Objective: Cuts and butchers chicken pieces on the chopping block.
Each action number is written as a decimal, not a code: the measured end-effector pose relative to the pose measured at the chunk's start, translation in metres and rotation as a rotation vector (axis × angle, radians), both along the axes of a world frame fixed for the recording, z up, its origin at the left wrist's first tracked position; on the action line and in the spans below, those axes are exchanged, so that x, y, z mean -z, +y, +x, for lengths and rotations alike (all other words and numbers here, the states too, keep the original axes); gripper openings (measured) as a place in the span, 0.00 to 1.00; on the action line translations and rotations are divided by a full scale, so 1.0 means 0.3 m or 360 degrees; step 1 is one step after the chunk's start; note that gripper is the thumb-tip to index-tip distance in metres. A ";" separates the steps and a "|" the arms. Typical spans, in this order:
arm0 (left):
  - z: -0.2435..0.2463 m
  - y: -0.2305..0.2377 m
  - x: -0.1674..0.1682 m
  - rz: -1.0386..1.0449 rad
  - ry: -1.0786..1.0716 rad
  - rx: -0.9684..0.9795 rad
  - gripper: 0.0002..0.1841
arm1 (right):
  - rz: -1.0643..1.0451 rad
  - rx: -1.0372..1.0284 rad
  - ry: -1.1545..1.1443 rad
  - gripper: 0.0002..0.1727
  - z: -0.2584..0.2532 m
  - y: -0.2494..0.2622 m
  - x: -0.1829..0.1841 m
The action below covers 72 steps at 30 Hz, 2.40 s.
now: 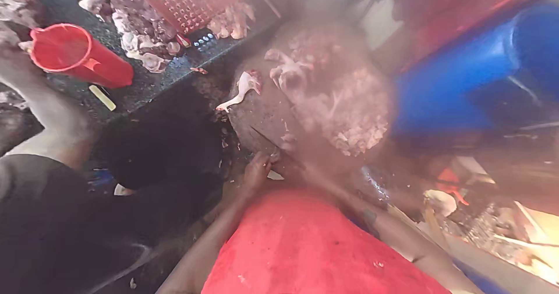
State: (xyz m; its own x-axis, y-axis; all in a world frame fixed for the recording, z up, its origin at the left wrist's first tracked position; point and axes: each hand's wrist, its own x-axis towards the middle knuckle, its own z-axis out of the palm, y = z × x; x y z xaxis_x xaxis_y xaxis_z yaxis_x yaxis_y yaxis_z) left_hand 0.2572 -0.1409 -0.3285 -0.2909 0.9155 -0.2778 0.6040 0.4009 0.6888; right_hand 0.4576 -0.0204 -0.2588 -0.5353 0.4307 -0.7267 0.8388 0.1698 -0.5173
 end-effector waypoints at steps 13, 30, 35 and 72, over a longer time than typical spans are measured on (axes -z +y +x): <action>0.006 -0.033 -0.037 0.0070 -0.0070 -0.0183 0.10 | -0.0169 -0.0146 -0.0073 0.30 0.018 -0.058 0.004; -0.503 0.486 -0.182 -0.0139 0.0050 -0.0417 0.23 | 0.0066 0.1168 0.0161 0.24 0.328 -0.119 0.083; -0.534 0.597 -0.140 -0.0626 0.0510 -0.0460 0.29 | 0.0233 0.0892 -0.0041 0.27 0.327 -0.118 0.063; -0.013 0.181 -0.115 -0.0480 -0.1880 -0.0969 0.18 | 0.0579 0.0677 0.1962 0.38 -0.088 0.124 -0.425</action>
